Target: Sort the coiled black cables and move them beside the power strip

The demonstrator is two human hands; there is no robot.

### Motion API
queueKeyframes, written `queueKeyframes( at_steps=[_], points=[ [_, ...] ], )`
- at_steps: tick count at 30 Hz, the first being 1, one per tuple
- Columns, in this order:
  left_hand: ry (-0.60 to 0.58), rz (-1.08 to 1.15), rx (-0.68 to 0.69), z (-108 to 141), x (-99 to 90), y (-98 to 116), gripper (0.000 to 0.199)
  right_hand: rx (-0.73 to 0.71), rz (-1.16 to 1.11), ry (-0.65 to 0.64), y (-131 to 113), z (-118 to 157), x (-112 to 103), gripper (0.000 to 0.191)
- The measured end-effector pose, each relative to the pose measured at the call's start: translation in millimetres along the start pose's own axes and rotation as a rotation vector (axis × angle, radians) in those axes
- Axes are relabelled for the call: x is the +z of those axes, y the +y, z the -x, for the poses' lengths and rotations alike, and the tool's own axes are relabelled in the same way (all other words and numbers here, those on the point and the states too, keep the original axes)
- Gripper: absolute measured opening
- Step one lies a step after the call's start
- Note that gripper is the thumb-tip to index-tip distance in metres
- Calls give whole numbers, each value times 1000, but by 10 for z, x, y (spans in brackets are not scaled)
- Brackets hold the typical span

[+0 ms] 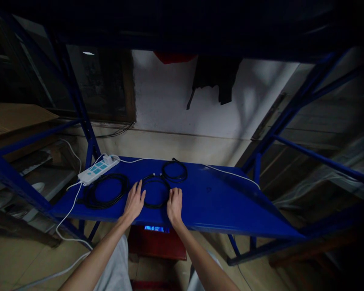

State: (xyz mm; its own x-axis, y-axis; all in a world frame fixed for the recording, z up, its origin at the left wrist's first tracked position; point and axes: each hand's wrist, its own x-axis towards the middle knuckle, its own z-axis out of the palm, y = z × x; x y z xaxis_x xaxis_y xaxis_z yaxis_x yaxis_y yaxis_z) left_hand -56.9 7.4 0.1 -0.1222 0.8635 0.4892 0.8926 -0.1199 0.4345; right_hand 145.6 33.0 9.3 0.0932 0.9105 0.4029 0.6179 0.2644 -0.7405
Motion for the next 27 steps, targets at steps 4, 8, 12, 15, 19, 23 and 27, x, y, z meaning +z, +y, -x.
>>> queueKeyframes(
  at_steps=[4,8,12,15,19,23,27],
  points=[
    [-66,22,77,18,84,-65,54,-9,4,-20,59,-32,54,39],
    [-50,-18,152,24,37,-30,49,-21,-56,-26,101,-34,82,40],
    [-86,-27,210,24,-15,25,46,-29,-82,16,85,-24,55,38],
    [-100,-47,226,31,-43,68,43,-15,-36,21,56,-19,34,37],
    [-112,-91,206,45,-43,77,41,-36,27,-41,25,-14,27,34],
    [-142,-72,151,56,-3,42,48,-90,-23,-63,-13,-10,11,32],
    [-109,-38,159,48,-60,92,42,-121,-46,-45,-50,-9,-18,30]
  ],
)
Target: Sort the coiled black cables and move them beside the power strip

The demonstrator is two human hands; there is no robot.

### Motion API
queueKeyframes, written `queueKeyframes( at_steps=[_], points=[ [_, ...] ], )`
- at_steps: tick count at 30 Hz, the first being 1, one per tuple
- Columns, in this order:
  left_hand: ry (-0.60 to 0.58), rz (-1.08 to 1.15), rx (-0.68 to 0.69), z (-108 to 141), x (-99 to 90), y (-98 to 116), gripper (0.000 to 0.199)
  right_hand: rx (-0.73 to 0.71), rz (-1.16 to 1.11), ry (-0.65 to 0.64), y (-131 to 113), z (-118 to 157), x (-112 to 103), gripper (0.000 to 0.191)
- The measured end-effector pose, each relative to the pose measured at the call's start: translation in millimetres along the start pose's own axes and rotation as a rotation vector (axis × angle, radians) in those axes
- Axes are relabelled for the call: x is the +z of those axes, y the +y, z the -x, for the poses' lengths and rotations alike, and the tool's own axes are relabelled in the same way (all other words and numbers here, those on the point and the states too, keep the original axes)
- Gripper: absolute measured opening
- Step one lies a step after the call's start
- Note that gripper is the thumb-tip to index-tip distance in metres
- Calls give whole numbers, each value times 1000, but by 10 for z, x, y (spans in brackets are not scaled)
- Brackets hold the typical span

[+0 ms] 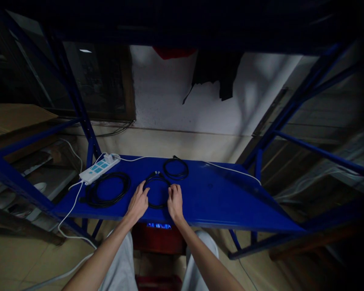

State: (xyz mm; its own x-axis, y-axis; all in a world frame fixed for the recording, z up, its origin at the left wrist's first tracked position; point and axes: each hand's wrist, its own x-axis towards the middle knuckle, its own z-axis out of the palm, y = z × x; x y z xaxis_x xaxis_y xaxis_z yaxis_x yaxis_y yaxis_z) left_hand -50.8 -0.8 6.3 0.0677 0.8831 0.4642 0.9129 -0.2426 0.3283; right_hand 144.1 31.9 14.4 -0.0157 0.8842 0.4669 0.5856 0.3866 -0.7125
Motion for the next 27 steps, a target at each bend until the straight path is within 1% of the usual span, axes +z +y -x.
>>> queueKeyframes(
  at_steps=[2,3,5,6,7,9,13,16,18,20,23,27],
  points=[
    [-15,20,104,-1,-89,59,35,-6,9,19,-17,2,-14,30],
    [-58,37,186,2,-137,89,30,-11,19,26,-26,4,-21,31],
    [-193,70,343,18,-214,135,23,-25,48,32,-45,13,-30,33],
    [-254,77,385,29,-233,145,23,-35,66,28,-54,18,-32,34],
    [-296,73,396,42,-238,147,24,-46,82,20,-63,24,-30,35],
    [-328,47,355,64,-206,132,26,-67,107,-9,-74,35,-17,36],
    [-334,8,300,62,-75,108,31,-77,152,-123,-66,47,52,33],
    [-323,-14,290,13,-17,149,32,-17,210,-209,-56,44,109,27],
    [-311,-14,291,-17,-8,186,31,26,255,-231,-65,39,129,24],
    [-290,-10,294,-28,-11,210,32,34,284,-243,-86,38,127,23],
    [-257,-30,300,-13,-21,218,33,-23,274,-268,-121,43,98,23],
    [-258,-56,306,-1,-46,221,33,-62,212,-286,-119,48,72,22]
  ],
)
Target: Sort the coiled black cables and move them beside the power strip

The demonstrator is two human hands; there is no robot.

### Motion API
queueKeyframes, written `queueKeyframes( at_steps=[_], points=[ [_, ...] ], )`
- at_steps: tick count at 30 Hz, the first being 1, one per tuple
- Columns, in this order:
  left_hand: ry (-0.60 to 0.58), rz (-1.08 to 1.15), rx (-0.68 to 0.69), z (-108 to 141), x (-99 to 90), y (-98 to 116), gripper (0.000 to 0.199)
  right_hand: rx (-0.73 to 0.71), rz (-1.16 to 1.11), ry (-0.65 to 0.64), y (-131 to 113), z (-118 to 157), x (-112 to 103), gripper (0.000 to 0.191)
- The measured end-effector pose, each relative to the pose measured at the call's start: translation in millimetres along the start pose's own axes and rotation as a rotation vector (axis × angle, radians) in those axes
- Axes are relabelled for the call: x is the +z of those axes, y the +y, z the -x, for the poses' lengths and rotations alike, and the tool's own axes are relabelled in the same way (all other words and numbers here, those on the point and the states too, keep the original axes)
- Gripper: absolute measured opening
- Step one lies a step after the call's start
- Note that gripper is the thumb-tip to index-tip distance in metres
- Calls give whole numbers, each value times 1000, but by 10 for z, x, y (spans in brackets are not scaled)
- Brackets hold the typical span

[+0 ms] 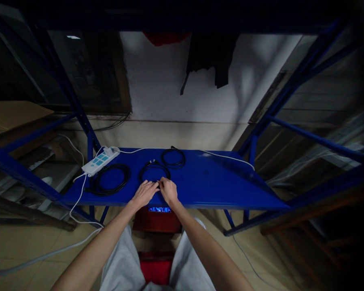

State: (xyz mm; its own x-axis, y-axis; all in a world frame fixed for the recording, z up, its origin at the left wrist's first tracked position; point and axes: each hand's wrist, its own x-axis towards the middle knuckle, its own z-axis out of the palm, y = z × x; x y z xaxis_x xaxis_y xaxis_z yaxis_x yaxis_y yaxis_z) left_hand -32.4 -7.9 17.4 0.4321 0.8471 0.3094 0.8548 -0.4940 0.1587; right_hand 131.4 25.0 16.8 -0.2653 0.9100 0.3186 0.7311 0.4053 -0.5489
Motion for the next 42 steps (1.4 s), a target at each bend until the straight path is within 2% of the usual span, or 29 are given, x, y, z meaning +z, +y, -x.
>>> queueKeyframes(
  at_steps=[4,8,15,20,22,26,30,37,42],
  points=[
    [14,-18,-19,-23,-54,23,31,4,-72,16,29,-8,5,23],
    [33,-16,-51,-51,-85,35,26,37,-146,-25,30,-11,-34,29],
    [44,66,-86,-62,-79,-3,21,21,-252,-47,47,12,-83,26],
    [87,47,-102,-52,-84,4,22,-3,-183,-69,79,20,-53,39],
    [89,32,-101,-48,-84,9,22,-24,-159,-71,86,20,-41,36],
    [93,22,-107,-44,-87,11,20,-53,-123,-75,87,17,-11,19],
    [107,36,-109,-39,-91,0,19,-75,-68,-60,66,11,20,15],
    [102,44,-140,-23,-37,-65,19,-170,9,-2,-7,20,22,22],
    [47,93,-120,-49,23,-109,17,-193,93,-29,-25,36,32,23]
  ],
)
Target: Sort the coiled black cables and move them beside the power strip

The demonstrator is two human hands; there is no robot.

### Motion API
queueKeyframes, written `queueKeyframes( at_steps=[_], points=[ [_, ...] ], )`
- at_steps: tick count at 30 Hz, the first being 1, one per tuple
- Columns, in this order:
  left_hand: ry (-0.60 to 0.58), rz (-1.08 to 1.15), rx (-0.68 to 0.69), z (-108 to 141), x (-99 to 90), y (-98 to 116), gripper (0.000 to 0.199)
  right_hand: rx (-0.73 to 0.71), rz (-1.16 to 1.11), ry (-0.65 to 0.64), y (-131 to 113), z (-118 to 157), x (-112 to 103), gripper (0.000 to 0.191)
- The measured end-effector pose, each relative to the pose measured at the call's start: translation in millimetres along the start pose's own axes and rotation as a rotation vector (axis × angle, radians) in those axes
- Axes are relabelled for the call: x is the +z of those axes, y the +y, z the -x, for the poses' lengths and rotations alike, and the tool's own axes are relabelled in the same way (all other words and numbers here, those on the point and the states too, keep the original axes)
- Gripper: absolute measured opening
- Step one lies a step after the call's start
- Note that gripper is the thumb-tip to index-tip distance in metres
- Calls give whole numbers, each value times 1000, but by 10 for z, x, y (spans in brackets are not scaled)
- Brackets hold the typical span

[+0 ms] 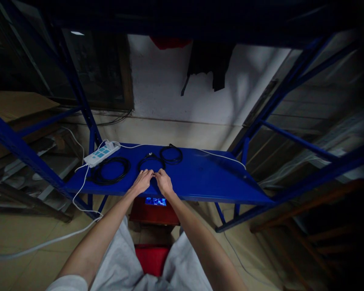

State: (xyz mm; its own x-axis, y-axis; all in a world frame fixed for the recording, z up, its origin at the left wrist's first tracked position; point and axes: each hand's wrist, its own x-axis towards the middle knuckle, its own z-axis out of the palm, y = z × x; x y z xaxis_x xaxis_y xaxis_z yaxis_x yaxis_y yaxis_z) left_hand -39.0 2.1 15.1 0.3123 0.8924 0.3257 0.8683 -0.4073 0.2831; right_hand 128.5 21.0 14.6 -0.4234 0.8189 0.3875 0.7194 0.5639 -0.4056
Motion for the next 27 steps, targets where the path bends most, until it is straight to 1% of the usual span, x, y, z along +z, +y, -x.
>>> queueKeyframes(
  at_steps=[6,9,13,18,22,25,27],
  points=[
    [43,46,17,-3,-3,29,8,-11,-24,14,36,19,37,24],
    [41,79,-5,5,-13,39,11,-39,-68,13,42,11,52,21],
    [38,184,-40,-16,0,7,18,-52,-172,35,49,-8,51,19],
    [29,277,-69,-79,61,-72,13,-82,-272,67,116,-56,84,14],
    [48,310,-70,-101,109,-111,4,32,-443,75,217,-149,183,2],
    [67,353,-50,-96,122,-126,1,113,-563,74,267,-213,276,9],
    [73,411,-46,-92,121,-135,4,182,-605,69,273,-232,330,14]
  ],
)
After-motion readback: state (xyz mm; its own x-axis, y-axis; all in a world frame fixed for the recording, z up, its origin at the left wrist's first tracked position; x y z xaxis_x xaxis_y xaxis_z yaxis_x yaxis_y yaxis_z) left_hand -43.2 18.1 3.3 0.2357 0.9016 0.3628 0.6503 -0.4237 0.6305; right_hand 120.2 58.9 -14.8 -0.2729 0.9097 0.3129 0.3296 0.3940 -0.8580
